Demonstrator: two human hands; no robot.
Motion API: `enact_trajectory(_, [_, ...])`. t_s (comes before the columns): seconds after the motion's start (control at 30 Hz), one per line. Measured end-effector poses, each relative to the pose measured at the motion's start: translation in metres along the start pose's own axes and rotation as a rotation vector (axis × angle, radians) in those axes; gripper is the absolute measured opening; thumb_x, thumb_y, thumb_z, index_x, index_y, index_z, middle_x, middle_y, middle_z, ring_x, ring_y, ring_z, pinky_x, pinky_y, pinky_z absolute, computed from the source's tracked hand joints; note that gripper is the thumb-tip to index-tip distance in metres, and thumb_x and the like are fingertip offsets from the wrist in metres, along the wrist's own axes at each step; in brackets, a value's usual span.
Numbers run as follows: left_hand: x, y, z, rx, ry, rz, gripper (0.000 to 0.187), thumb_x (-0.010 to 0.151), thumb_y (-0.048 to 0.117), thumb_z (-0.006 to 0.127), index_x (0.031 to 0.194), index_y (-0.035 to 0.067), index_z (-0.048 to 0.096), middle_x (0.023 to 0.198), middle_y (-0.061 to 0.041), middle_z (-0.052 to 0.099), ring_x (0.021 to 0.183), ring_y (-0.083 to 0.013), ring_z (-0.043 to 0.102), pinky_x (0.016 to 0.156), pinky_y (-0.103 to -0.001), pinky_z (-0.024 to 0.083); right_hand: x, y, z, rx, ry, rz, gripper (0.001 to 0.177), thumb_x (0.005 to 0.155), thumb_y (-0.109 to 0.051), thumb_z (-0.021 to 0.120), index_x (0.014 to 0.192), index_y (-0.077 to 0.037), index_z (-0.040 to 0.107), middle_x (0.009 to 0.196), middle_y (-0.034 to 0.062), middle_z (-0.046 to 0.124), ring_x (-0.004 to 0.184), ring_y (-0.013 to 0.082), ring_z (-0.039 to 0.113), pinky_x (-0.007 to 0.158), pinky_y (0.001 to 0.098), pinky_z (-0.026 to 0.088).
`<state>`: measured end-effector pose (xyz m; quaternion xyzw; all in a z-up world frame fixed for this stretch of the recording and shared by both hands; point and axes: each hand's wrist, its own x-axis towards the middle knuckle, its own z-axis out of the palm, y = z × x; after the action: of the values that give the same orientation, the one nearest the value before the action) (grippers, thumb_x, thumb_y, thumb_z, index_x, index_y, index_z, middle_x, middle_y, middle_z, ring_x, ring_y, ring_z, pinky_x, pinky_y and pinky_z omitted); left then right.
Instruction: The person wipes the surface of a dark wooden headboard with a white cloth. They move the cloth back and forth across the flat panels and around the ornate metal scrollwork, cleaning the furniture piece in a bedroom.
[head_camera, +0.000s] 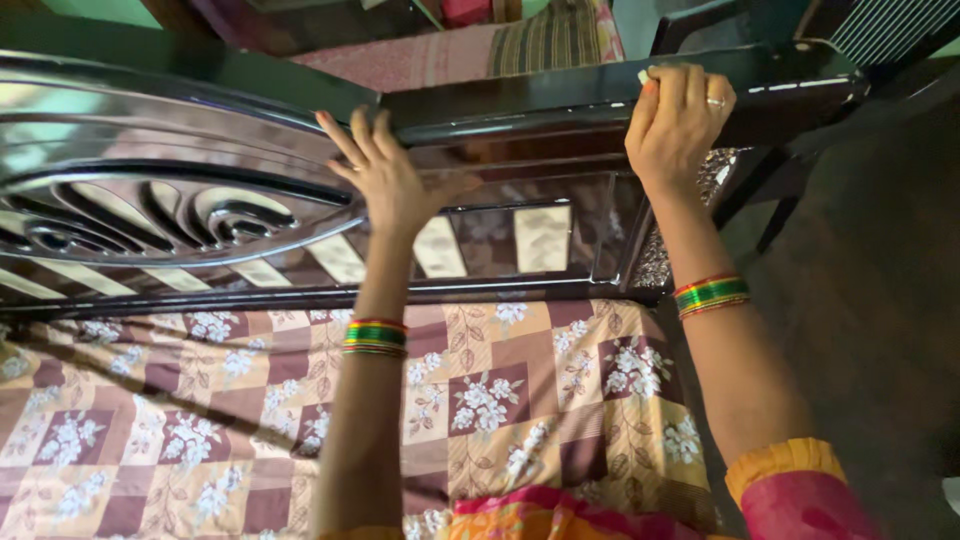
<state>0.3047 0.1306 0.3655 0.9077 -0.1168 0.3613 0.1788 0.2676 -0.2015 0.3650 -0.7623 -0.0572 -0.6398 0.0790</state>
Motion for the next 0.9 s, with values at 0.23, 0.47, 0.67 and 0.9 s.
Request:
enact_trajectory(0.23, [0.012, 0.006, 0.01, -0.133, -0.14, -0.138, 0.095, 0.084, 0.079, 0.067, 0.152, 0.019, 0.038, 0.167, -0.016, 0.014, 0.149, -0.0511, -0.024, 0.103, -0.092, 0.011, 0.01, -0.09, 0.034, 0.005, -0.04, 0.088, 0.015, 0.098, -0.016, 0.066, 0.107, -0.003, 0.064, 0.104, 0.0157, 0.063, 0.103, 0.0365, 0.058, 0.098, 0.0521, 0.041])
enact_trajectory(0.47, [0.027, -0.006, 0.013, -0.082, -0.372, -0.191, 0.094, 0.092, 0.073, 0.059, 0.161, 0.017, 0.025, 0.166, -0.018, -0.026, 0.14, -0.052, -0.041, 0.103, -0.091, 0.007, 0.015, -0.178, 0.058, 0.509, -0.192, -0.092, 0.021, 0.098, -0.003, 0.062, 0.119, -0.002, 0.068, 0.127, 0.0152, 0.07, 0.12, 0.0374, 0.064, 0.112, 0.0537, 0.044])
enact_trajectory(0.67, [0.03, 0.003, -0.009, -0.015, -0.548, -0.222, 0.121, 0.073, 0.05, 0.086, 0.164, 0.02, 0.011, 0.155, -0.025, -0.04, 0.14, -0.0544, -0.039, 0.108, -0.087, 0.017, -0.016, -0.067, 0.053, 0.297, -0.243, -0.369, 0.032, 0.11, 0.004, 0.061, 0.141, -0.002, 0.064, 0.149, 0.015, 0.063, 0.142, 0.0349, 0.057, 0.127, 0.052, 0.038])
enact_trajectory(0.9, [0.03, 0.006, -0.013, 0.015, -0.545, -0.203, 0.116, 0.081, 0.032, 0.085, 0.164, 0.012, 0.007, 0.15, -0.032, -0.043, 0.136, -0.0596, -0.039, 0.106, -0.088, 0.02, -0.086, -0.089, 0.072, 0.019, -0.322, -0.11, 0.056, 0.102, -0.006, 0.055, 0.15, 0.019, 0.037, 0.16, 0.0408, 0.023, 0.147, 0.063, 0.021, 0.116, 0.0799, 0.017])
